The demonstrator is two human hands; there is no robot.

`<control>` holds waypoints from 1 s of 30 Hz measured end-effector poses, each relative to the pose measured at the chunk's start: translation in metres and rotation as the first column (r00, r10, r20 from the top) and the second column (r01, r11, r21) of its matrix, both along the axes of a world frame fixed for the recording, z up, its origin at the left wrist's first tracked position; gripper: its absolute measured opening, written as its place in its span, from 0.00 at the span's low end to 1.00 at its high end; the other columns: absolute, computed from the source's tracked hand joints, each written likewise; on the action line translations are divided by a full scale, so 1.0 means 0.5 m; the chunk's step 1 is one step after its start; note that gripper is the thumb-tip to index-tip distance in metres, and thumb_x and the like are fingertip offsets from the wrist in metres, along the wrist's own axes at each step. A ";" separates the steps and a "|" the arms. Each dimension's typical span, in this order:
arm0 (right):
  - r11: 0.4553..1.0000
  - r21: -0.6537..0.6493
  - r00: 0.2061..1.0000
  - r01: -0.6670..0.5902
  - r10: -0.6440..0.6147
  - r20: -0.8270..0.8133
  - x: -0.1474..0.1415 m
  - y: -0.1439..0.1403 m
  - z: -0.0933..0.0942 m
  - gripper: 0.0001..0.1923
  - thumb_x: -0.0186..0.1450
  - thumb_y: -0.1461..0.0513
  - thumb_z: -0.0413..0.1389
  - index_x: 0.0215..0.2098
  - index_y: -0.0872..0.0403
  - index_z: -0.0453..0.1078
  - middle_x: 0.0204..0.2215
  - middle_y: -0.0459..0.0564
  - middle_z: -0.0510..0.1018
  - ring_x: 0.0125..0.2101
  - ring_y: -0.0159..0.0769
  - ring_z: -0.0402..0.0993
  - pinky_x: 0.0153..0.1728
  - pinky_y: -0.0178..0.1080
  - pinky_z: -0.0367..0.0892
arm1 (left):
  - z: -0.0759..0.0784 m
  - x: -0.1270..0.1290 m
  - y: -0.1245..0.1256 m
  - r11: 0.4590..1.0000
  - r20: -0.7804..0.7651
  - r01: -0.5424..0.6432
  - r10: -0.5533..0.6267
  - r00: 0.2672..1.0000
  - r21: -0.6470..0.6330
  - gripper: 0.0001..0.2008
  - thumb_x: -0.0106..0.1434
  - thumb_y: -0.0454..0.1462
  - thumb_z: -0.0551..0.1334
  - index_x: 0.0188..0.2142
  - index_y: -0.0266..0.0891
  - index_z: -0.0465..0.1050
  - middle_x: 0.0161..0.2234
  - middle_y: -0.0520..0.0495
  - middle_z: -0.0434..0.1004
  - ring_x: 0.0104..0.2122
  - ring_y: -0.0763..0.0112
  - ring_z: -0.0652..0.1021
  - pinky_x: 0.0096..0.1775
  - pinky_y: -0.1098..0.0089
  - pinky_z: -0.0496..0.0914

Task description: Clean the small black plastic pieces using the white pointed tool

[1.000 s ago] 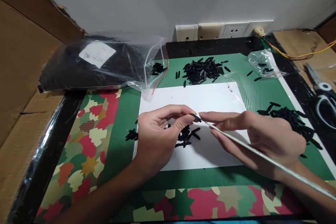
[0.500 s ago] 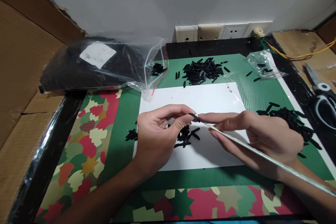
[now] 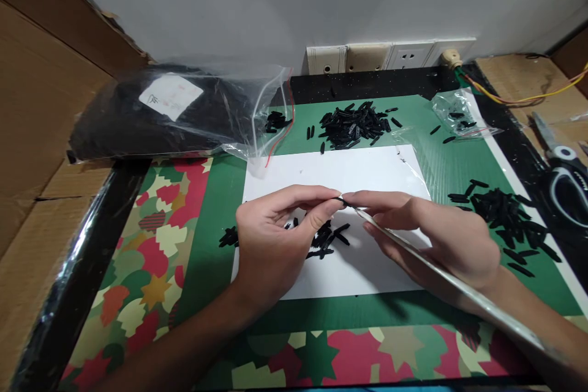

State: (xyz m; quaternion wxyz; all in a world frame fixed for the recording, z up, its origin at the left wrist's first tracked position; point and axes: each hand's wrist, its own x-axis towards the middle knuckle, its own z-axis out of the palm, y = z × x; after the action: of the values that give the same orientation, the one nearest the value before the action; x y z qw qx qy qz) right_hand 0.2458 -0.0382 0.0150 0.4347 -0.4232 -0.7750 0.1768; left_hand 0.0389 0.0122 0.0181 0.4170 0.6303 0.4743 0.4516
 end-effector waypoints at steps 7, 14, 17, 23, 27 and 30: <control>0.984 0.174 0.988 -0.044 0.017 0.157 0.005 0.001 -0.023 0.08 0.74 0.72 0.58 0.45 0.54 0.71 0.55 0.63 0.85 0.48 0.43 0.87 0.42 0.41 0.85 | -0.006 0.002 -0.006 0.990 0.085 0.023 -0.012 0.996 -0.139 0.09 0.63 0.30 0.75 0.41 0.44 0.86 0.33 0.56 0.89 0.31 0.79 0.86 0.36 0.85 0.79; 0.991 0.132 0.965 -0.017 -0.019 0.262 -0.004 -0.001 0.005 0.18 0.74 0.74 0.49 0.31 0.50 0.67 0.46 0.53 0.86 0.35 0.35 0.83 0.30 0.35 0.77 | -0.004 0.001 0.000 0.957 0.197 0.091 -0.036 0.980 -0.276 0.06 0.63 0.32 0.76 0.39 0.42 0.84 0.29 0.55 0.86 0.28 0.77 0.85 0.34 0.82 0.80; 0.995 0.097 0.962 0.005 -0.032 0.272 -0.009 0.000 0.014 0.18 0.74 0.72 0.48 0.30 0.49 0.67 0.43 0.51 0.87 0.32 0.33 0.81 0.29 0.33 0.76 | -0.001 0.002 0.006 0.946 0.222 0.118 -0.050 0.974 -0.301 0.05 0.61 0.32 0.76 0.35 0.40 0.84 0.27 0.54 0.85 0.27 0.76 0.84 0.32 0.81 0.79; 0.994 0.111 0.973 -0.018 -0.008 0.229 -0.015 0.000 0.012 0.14 0.72 0.72 0.48 0.34 0.48 0.65 0.46 0.56 0.87 0.33 0.38 0.82 0.30 0.39 0.78 | -0.001 0.000 0.012 0.957 0.182 0.107 -0.058 0.982 -0.269 0.03 0.62 0.31 0.75 0.34 0.40 0.85 0.28 0.51 0.85 0.27 0.73 0.84 0.32 0.77 0.81; 0.988 0.153 0.972 -0.008 -0.028 0.232 -0.013 -0.001 0.010 0.14 0.72 0.72 0.48 0.33 0.48 0.64 0.45 0.56 0.87 0.31 0.37 0.82 0.27 0.39 0.78 | 0.003 0.002 0.011 0.963 0.150 0.141 -0.108 0.983 -0.231 0.04 0.61 0.30 0.74 0.31 0.40 0.85 0.28 0.50 0.85 0.28 0.71 0.84 0.33 0.75 0.81; 0.962 0.272 0.959 -0.004 -0.073 0.273 -0.005 -0.002 -0.002 0.13 0.72 0.73 0.51 0.36 0.49 0.66 0.50 0.61 0.87 0.33 0.39 0.84 0.27 0.39 0.78 | 0.005 0.001 0.011 0.969 0.133 0.133 -0.106 0.985 -0.211 0.04 0.61 0.30 0.74 0.31 0.40 0.85 0.28 0.50 0.85 0.28 0.70 0.84 0.34 0.74 0.82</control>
State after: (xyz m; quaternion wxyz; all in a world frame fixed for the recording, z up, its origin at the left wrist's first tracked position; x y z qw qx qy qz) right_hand 0.2433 -0.0391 0.0139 0.3769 -0.3946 -0.8380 0.0002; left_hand 0.0396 0.0175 0.0206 0.5383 0.5794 0.4561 0.4080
